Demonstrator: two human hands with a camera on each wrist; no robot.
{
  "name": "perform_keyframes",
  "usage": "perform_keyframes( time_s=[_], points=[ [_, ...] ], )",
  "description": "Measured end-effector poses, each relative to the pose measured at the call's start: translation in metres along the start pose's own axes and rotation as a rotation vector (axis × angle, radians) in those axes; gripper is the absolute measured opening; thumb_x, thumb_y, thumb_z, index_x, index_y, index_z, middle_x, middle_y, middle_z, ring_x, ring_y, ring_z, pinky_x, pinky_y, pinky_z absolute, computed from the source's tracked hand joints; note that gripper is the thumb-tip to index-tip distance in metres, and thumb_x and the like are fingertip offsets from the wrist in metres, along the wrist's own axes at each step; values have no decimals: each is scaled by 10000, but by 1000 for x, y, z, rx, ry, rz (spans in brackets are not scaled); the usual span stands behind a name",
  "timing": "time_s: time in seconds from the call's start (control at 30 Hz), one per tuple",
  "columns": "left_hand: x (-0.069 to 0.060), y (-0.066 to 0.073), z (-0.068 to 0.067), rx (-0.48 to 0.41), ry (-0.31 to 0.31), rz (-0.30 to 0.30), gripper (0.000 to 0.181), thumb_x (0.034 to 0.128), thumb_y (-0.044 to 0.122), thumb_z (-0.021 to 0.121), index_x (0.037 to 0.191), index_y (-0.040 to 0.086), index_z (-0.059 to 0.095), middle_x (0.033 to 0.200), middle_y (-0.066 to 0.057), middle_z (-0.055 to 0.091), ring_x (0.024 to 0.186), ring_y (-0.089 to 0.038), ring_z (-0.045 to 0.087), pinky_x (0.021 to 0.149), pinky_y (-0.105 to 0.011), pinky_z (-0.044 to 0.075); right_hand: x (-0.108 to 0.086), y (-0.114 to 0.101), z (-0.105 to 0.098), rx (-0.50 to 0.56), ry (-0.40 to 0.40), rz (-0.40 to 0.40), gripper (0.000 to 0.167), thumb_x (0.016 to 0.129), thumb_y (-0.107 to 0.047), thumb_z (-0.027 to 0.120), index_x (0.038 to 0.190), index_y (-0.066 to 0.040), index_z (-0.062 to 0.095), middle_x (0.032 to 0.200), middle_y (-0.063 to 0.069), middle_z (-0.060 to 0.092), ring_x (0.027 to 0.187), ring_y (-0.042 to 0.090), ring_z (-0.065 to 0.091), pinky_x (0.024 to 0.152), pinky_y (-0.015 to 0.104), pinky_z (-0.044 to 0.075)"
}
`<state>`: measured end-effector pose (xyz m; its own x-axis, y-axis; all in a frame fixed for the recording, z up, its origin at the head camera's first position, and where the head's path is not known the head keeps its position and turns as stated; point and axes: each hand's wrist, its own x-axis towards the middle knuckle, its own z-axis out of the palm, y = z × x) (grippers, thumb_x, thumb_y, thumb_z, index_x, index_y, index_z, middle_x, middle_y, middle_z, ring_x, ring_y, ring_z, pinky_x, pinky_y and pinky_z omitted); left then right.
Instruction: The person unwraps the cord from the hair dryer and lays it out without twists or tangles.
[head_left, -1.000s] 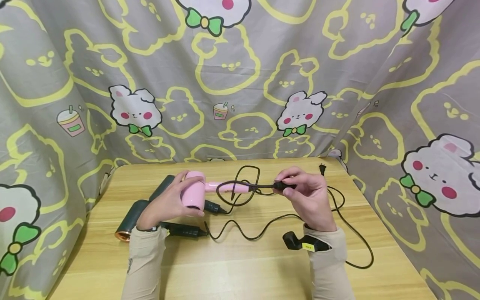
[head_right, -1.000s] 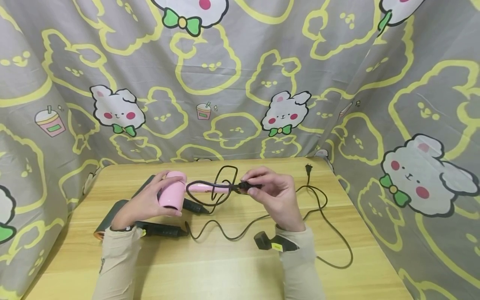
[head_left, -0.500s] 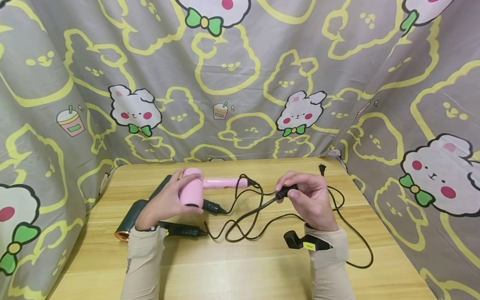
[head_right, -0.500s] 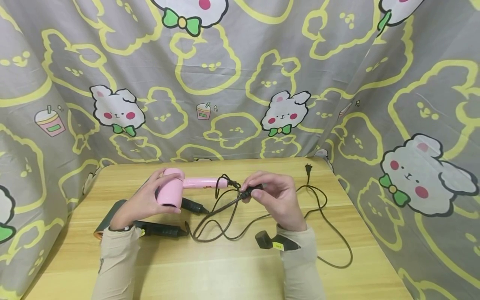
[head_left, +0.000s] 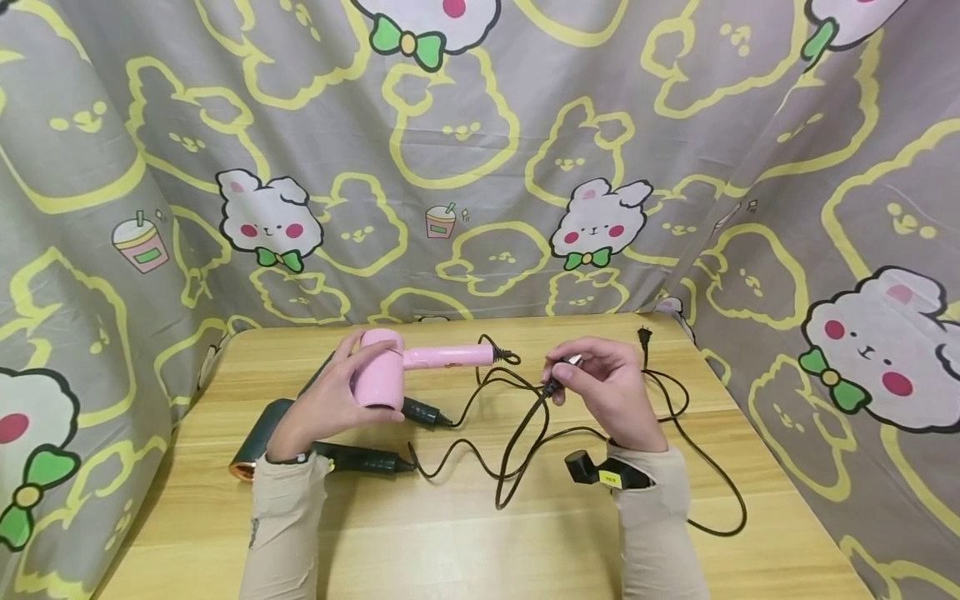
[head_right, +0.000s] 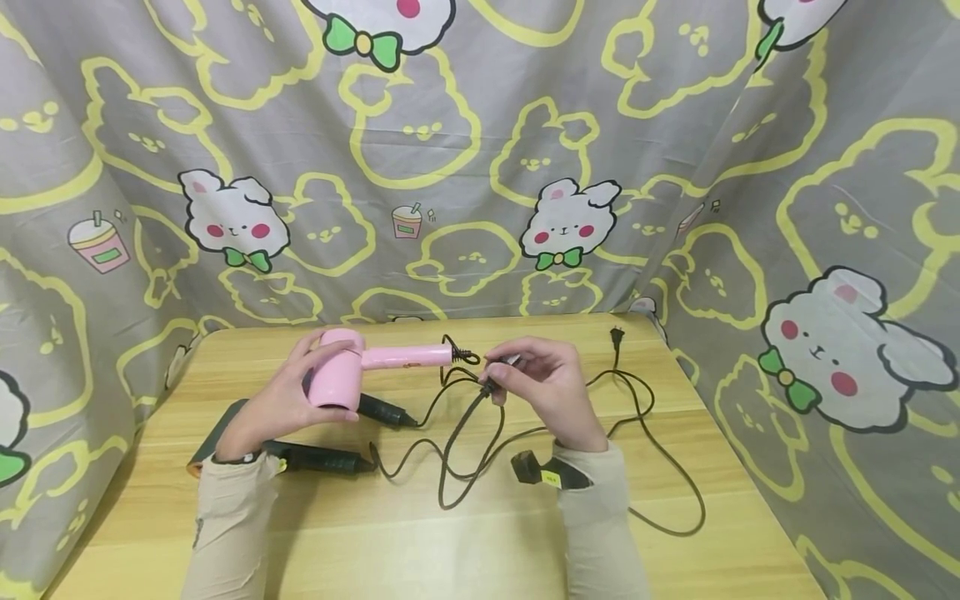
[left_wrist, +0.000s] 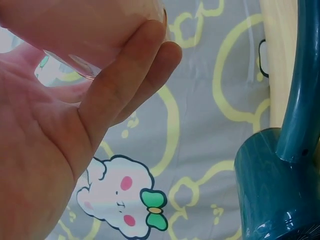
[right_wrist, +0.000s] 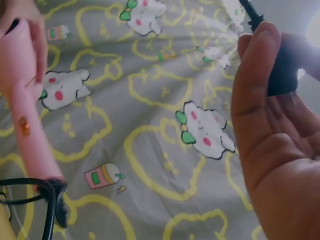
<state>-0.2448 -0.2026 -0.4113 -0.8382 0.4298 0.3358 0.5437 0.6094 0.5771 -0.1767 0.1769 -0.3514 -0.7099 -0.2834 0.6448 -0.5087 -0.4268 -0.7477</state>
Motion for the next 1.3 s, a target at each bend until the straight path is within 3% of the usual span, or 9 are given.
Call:
perform_keyframes(
  time_s=[0.2,0.4,0.53,0.7,0.9,1.1,1.3],
  points=[
    [-2,0,-3,-3,19,-5,1008,585,464,1012,1468,280,561,1593,-135,333,1175,-336,552,891,-517,498,2,7,-6,-207,77,194,204,979,32,642,1045,-115,767,890,18,788,667,109,677,630,267,566],
    [-3,4,-6,-38,11,-26,1015,601,440,1011,1487,288,541,1620,-134,296,1197,-348,539,898,-521,495,3,16,-17,-350,102,379,97,966,-87,723,1036,-26,750,874,30,783,672,157,702,674,326,601],
    [-5,7,-9,-65,2,-52,1021,604,435,1011,1495,311,528,1653,-134,254,1229,-370,521,910,-538,492,4,27,-26,-360,116,505,168,951,-131,753,1041,9,731,887,42,786,717,196,747,727,380,629],
    [-6,10,-10,-85,-1,-59,1023,620,410,1008,1510,320,511,1669,-156,230,1252,-379,511,925,-549,484,4,42,-36,-284,119,637,217,935,-96,762,1056,62,675,936,81,787,822,229,781,821,416,629],
    [-8,14,-12,-99,2,-54,1027,628,407,1004,1520,335,500,1685,-151,215,1251,-374,524,920,-533,489,4,55,-44,-203,150,678,183,927,-17,739,1049,78,641,952,99,777,860,243,783,854,392,623],
    [-9,17,-14,-117,-3,-39,1024,618,415,1008,1509,357,507,1697,-125,206,1264,-376,527,917,-524,494,3,66,-46,-155,216,661,107,913,43,718,977,29,634,908,96,788,826,212,788,839,374,622],
    [-9,22,-13,-133,-13,3,1020,612,383,1015,1503,343,519,1694,-123,210,1293,-384,516,922,-536,495,3,75,-45,-154,275,642,112,904,70,716,950,19,628,899,75,794,858,262,797,859,405,614]
  ],
)
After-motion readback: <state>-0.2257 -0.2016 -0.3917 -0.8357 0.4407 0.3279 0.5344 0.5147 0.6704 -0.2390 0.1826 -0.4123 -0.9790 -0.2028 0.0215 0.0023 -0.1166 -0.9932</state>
